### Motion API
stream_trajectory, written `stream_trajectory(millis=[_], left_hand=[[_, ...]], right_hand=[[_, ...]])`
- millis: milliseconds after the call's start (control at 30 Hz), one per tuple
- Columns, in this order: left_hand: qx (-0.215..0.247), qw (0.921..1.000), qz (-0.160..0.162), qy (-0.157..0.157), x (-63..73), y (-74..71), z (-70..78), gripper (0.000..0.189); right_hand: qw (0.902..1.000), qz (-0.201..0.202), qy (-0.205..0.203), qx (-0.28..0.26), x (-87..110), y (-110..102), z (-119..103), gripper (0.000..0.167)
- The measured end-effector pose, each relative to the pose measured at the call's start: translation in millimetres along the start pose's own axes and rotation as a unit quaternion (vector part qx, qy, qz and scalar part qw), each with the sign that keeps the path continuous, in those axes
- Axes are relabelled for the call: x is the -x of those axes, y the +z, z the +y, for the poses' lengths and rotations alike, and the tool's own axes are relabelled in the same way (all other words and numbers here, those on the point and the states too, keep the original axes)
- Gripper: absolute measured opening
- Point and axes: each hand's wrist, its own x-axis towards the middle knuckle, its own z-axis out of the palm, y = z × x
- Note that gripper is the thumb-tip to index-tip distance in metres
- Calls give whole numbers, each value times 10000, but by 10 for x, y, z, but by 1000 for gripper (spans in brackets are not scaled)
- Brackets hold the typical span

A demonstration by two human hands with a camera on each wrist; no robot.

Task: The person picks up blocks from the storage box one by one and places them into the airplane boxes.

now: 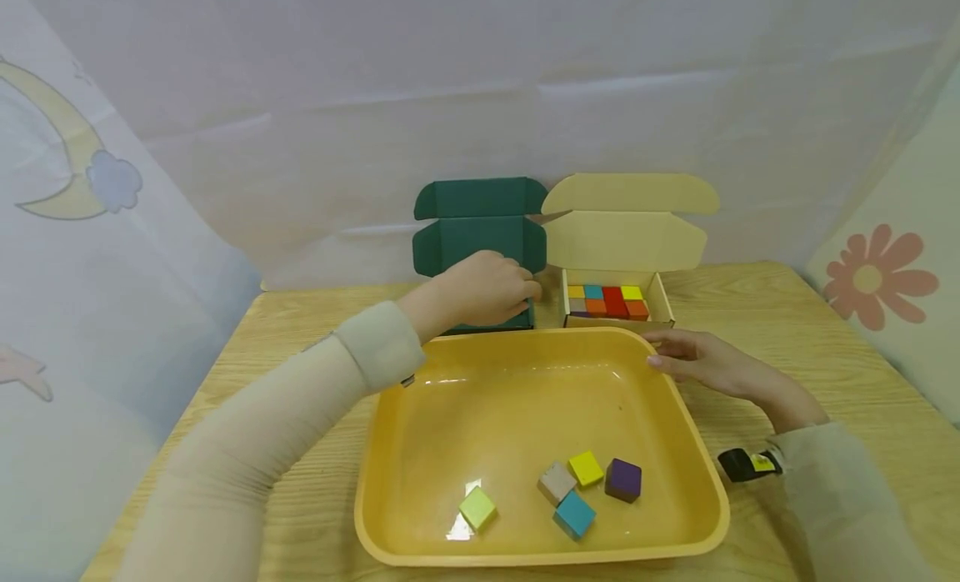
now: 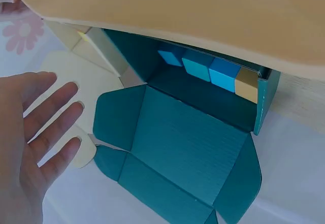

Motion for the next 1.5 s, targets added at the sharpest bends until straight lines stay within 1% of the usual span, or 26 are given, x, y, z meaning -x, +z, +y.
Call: stream_trajectory(millis=[67, 133, 267, 433, 567, 733, 867, 1000, 1100, 1167, 1267, 1333, 1400, 1500], left_hand=[[94, 9999, -70, 65, 40, -20, 26, 21], [175, 9996, -119, 201, 85, -34, 61, 21], [356, 9982, -78, 482, 195, -41, 162, 21], [542, 9956, 22, 765, 355, 15, 331, 20], [700, 9933, -26, 915, 461, 46, 454, 19], [793, 9916, -98, 1016, 559, 42, 564, 18], [861, 9883, -156, 1247, 660, 58, 659, 18], [750, 9861, -205, 1467, 780, 82, 768, 20], [813, 9852, -293, 1478, 863, 83, 835, 21], [1006, 9842, -428, 1394, 914, 91, 864, 21], [1392, 9805, -680, 1210, 985, 127, 890, 21], [1558, 9782, -774, 1133, 1032, 158, 905, 21], [1624, 9772, -791, 1118, 1072, 187, 921, 21], [1621, 9776, -669, 1163, 1127, 205, 946, 21]], right_hand=[[10000, -2, 6, 18, -3, 3, 2, 50], [10000, -11, 15, 27, -7, 5, 4, 51], [10000, -15, 21, 40, -13, 5, 3, 51], [10000, -16, 4, 28, -22, 12, 8, 50], [10000, 16, 30, 64, -28, 9, 11, 50], [9999, 51, 34, 94, -26, 2, 17, 50], [10000, 10, 77, 26, -16, 1, 25, 50], [10000, -8, 83, 21, -10, 0, 20, 50], [10000, 8, 62, 14, -14, -1, 17, 49], [10000, 13, 47, 6, -17, -1, 18, 49], [10000, 8, 52, -17, -21, -2, 21, 48], [10000, -10, 64, -45, -24, -3, 25, 49], [9999, -26, 83, -83, -26, -6, 28, 49], [9998, -38, 120, -132, -24, -10, 31, 50]])
